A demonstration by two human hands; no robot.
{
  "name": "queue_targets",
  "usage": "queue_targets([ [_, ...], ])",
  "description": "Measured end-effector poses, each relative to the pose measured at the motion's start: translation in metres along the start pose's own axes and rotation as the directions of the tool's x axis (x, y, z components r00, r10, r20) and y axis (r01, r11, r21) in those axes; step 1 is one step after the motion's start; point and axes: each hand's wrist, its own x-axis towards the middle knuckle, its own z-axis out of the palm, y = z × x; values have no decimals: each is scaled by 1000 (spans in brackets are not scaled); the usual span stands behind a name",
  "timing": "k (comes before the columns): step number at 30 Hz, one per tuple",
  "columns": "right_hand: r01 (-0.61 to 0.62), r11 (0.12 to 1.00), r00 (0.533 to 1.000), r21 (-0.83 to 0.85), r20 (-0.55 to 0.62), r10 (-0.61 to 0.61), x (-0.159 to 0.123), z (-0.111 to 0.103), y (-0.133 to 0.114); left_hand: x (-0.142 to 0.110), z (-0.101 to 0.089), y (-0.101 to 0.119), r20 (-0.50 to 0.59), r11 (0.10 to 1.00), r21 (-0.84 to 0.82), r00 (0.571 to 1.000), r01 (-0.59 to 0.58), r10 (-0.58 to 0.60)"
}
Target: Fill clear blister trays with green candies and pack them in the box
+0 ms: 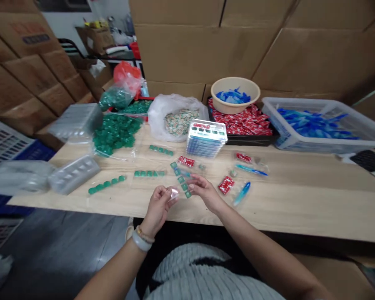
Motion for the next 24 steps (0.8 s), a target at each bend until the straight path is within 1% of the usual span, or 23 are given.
queue_targets([
  [2, -85, 992, 996, 97, -12, 86, 3, 0, -1, 0, 2, -3, -21, 995, -90, 999, 36, -38],
  [4, -149, 979, 989, 138, 14, 149, 5, -2, 0, -1, -1, -5, -8, 991, -111, 997, 70, -71],
  [8, -213, 973, 971, 87, 126, 202, 10, 2, -1, -5, -18, -4, 40, 986, -36, 986, 163, -161],
  [10, -253, 967, 955, 43, 171, 242, 15, 10, -5, -7, -28, 0, 43, 987, -21, 987, 156, -155],
  [12, -279, 960, 946, 29, 183, 269, 20, 19, -9, -7, -36, 5, 42, 992, -34, 992, 122, -120],
  [15, -271, 962, 948, 41, 183, 260, 24, 30, -12, -6, -41, 11, 55, 992, -86, 994, 97, -92],
  [17, -263, 963, 952, 53, 175, 250, 21, 32, -10, -4, -41, 11, 62, 986, -138, 994, 96, -88],
  [21, -237, 961, 964, 143, 156, 215, 2, 29, 1, 2, -36, 6, 59, 967, -241, 996, 86, -74],
  [24, -199, 959, 976, 202, 127, 176, -14, 23, 7, 7, -31, -1, 62, 957, -263, 992, 119, -107],
])
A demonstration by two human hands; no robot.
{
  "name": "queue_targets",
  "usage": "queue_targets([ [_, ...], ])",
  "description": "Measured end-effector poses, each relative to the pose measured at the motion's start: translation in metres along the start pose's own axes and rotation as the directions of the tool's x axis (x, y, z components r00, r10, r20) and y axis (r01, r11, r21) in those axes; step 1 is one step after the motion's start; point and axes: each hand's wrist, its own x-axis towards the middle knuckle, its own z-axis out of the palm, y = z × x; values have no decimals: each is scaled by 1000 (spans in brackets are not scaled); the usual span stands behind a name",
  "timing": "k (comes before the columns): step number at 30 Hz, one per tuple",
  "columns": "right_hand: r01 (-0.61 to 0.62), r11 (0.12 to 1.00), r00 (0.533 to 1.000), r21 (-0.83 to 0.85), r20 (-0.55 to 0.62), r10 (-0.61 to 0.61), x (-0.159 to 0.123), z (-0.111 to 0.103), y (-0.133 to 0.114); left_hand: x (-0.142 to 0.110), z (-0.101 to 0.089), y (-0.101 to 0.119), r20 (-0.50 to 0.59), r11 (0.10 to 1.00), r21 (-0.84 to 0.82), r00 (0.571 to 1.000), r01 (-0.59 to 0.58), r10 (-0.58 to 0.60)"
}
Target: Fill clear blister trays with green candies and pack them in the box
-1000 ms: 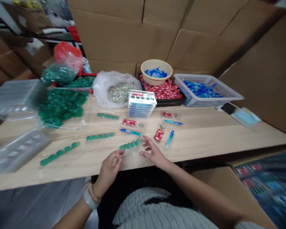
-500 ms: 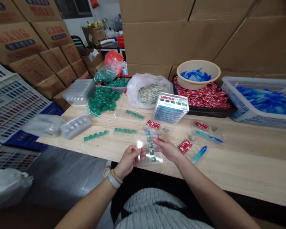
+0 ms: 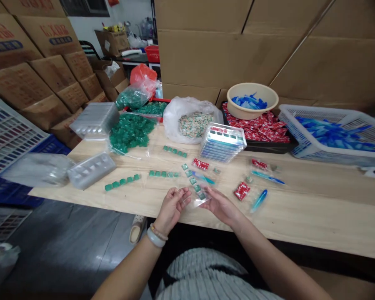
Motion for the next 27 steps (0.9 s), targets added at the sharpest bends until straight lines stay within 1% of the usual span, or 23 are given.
queue_targets([
  [2, 28, 1000, 998, -9, -58, -29, -7, -5, -1, 2, 2, -4, -3, 999, 29, 1000, 18, -18],
  [3, 46, 999, 994, -29, -96, -49, -9, -7, -3, 2, 3, -5, -2, 997, 72, 1000, 19, -19],
  [5, 94, 991, 978, -95, -177, -110, -12, -13, -9, 3, 6, -5, 35, 971, 237, 999, 30, -40],
  [7, 132, 974, 961, -182, -219, -171, -14, -18, -14, 6, 9, -1, 122, 881, 471, 987, 35, -105],
  [9, 131, 956, 961, -264, -202, -188, -15, -22, -16, 12, 12, 9, 211, 733, 680, 960, -7, -186],
  [10, 118, 949, 966, -292, -188, -178, -15, -24, -16, 17, 13, 15, 245, 646, 760, 950, -64, -195],
  [11, 102, 947, 971, -306, -176, -161, -15, -26, -16, 22, 11, 22, 275, 542, 827, 948, -149, -159],
  [12, 90, 948, 973, -304, -178, -150, -15, -29, -17, 27, 8, 30, 309, 405, 880, 947, -249, -89],
  [13, 89, 953, 969, -290, -197, -151, -15, -32, -18, 32, 3, 37, 350, 225, 913, 937, -340, -4],
  [14, 100, 957, 957, -271, -237, -168, -15, -36, -21, 35, -4, 44, 402, 15, 915, 913, -404, 73],
  [15, 127, 958, 936, -257, -289, -201, -13, -40, -25, 37, -13, 48, 455, -196, 882, 883, -428, 120],
  [16, 165, 952, 905, -257, -344, -250, -11, -44, -29, 37, -22, 51, 497, -374, 825, 859, -423, 125],
  [17, 212, 939, 866, -272, -392, -309, -7, -48, -34, 35, -31, 51, 526, -508, 756, 845, -413, 96],
  [18, 260, 916, 822, -304, -429, -375, -1, -51, -40, 30, -39, 49, 546, -598, 686, 837, -414, 47],
  [19, 299, 886, 778, -354, -448, -441, 6, -52, -44, 24, -46, 44, 561, -652, 626, 828, -429, -7],
  [20, 317, 848, 738, -424, -452, -501, 13, -53, -47, 17, -50, 38, 576, -681, 575, 815, -455, -58],
  [21, 308, 799, 703, -517, -442, -557, 22, -53, -48, 9, -53, 31, 591, -694, 533, 800, -484, -104],
  [22, 265, 729, 670, -631, -423, -610, 29, -51, -48, 2, -55, 25, 605, -699, 499, 783, -512, -142],
  [23, 187, 632, 636, -752, -398, -661, 36, -50, -46, -5, -56, 18, 616, -702, 474, 770, -531, -167],
  [24, 78, 513, 602, -855, -369, -708, 41, -47, -43, -10, -56, 13, 625, -708, 454, 759, -541, -180],
  [25, -43, 383, 571, -923, -337, -748, 45, -45, -39, -14, -57, 9, 635, -714, 438, 750, -546, -185],
  [26, -158, 263, 543, -952, -306, -782, 47, -42, -36, -16, -57, 7, 645, -719, 426, 741, -550, -185],
  [27, -254, 162, 521, -954, -276, -808, 47, -40, -33, -18, -58, 6, 658, -717, 416, 729, -559, -188],
])
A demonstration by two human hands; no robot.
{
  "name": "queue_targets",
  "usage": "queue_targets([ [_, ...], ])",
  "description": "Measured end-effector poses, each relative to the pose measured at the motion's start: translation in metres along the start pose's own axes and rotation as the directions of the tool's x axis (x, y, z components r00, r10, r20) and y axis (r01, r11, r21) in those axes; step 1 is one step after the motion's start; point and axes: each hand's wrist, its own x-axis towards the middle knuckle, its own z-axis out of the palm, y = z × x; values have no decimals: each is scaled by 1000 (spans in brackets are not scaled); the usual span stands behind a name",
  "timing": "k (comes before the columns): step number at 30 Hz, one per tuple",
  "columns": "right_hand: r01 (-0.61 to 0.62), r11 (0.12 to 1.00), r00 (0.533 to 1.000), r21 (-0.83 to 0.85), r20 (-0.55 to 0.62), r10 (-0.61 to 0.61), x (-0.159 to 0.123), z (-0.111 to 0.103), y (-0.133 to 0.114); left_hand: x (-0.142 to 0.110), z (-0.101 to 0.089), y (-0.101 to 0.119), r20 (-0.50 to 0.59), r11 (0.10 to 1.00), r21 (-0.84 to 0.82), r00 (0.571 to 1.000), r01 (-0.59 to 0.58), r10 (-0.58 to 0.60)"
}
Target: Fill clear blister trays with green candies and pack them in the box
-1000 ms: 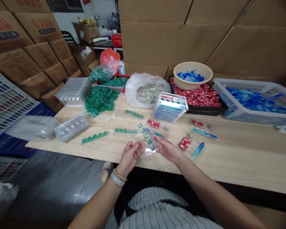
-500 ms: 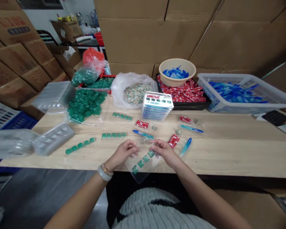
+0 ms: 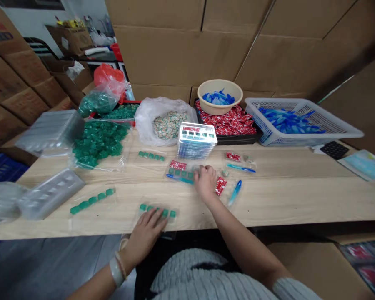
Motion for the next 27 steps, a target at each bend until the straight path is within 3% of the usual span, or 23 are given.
queue_targets([
  [3, 183, 961, 983, -210, 17, -183, -6, 2, -6, -1, -1, -4, -21, 996, -59, 998, -64, 62],
  [5, 396, 892, 917, -219, 145, -371, -6, 5, -10, -1, -3, -9, -26, 989, -116, 995, -98, 95],
  [7, 517, 834, 845, -193, 273, -461, -4, 13, -13, 1, -6, -14, -33, 981, -161, 994, -109, 105],
  [8, 526, 828, 833, -192, 311, -457, -3, 18, -14, 1, -8, -16, -41, 976, -188, 994, -110, 104],
  [11, 478, 850, 856, -220, 332, -395, -3, 31, -14, 6, -20, -23, -101, 932, -347, 992, -109, 79],
  [13, 495, 847, 841, -192, 349, -413, -2, 34, -16, 11, -34, -28, -161, 840, -537, 987, -69, -22],
  [15, 528, 842, 803, -116, 391, -450, 1, 29, -19, 21, -50, -34, -175, 617, -787, 946, 31, -271],
  [17, 506, 862, 797, -20, 394, -459, 5, 17, -25, 34, -65, -39, -35, 192, -978, 853, 77, -520],
  [19, 405, 908, 854, 108, 310, -418, 4, -2, -29, 50, -76, -41, 170, -259, -966, 800, 19, -576],
  [21, 230, 917, 912, 327, 255, -320, -3, -20, -28, 68, -81, -37, 287, -533, -846, 818, -28, -499],
  [23, -60, 828, 907, 557, 376, -188, -18, -35, -21, 87, -79, -26, 327, -652, -757, 838, -44, -436],
  [25, -365, 651, 841, 666, 536, -78, -33, -44, -9, 106, -73, -8, 333, -700, -713, 852, -52, -403],
  [26, -452, 567, 827, 688, 562, -22, -37, -48, -2, 114, -69, 2, 330, -706, -706, 856, -56, -397],
  [27, -475, 510, 845, 717, 533, 37, -39, -53, 6, 122, -66, 12, 328, -699, -713, 862, -43, -387],
])
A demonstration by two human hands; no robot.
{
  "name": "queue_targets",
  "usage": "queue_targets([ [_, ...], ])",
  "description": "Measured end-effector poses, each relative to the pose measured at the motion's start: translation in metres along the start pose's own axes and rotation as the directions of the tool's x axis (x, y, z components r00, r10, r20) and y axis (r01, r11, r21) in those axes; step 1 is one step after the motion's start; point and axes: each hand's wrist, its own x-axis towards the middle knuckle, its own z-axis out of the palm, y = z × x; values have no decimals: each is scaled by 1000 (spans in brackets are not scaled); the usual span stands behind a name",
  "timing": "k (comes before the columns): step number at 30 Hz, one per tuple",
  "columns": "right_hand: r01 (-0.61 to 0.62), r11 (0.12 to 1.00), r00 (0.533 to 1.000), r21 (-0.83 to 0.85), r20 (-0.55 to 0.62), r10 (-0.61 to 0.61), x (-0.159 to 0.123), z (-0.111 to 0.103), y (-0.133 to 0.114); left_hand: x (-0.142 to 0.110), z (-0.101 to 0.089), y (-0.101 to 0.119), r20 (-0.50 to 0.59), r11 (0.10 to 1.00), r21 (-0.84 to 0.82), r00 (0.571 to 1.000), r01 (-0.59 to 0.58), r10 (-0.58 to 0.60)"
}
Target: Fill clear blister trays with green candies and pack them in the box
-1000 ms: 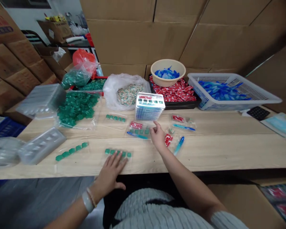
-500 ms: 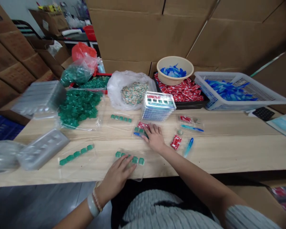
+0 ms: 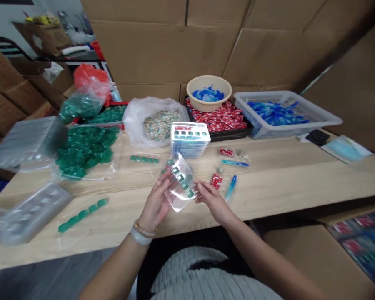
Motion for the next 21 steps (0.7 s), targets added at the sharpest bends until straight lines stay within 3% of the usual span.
queue_targets([
  [2, 107, 994, 982, -4, -156, -107, -4, -23, -4, 6, 16, -18, 53, 990, 129, 997, 57, -64],
  [4, 199, 972, 960, -126, -172, -219, -4, -54, -13, 12, 36, -31, 139, 926, 348, 969, 146, -205],
  [6, 186, 964, 972, -190, -109, -209, -3, -89, -23, 19, 58, -41, 223, 826, 528, 906, 197, -359],
  [8, 115, 983, 981, -145, -138, -135, 1, -124, -28, 30, 80, -51, 264, 762, 621, 867, 182, -422],
  [11, 57, 997, 965, -56, -255, -70, 15, -164, -20, 47, 99, -71, 197, 677, 733, 929, 72, -313],
  [14, 38, 955, 934, -295, -330, -139, 38, -179, -1, 59, 94, -94, 164, 447, 885, 985, -126, -46],
  [17, 16, 842, 895, -540, -367, -252, 54, -173, 20, 62, 77, -117, 260, 198, 936, 950, -292, 170],
  [19, -21, 741, 886, -671, -356, -297, 55, -166, 31, 60, 70, -133, 306, 144, 931, 932, -336, 196],
  [21, -66, 578, 884, -813, -317, -345, 50, -162, 38, 57, 69, -147, 353, 147, 914, 920, -378, 171],
])
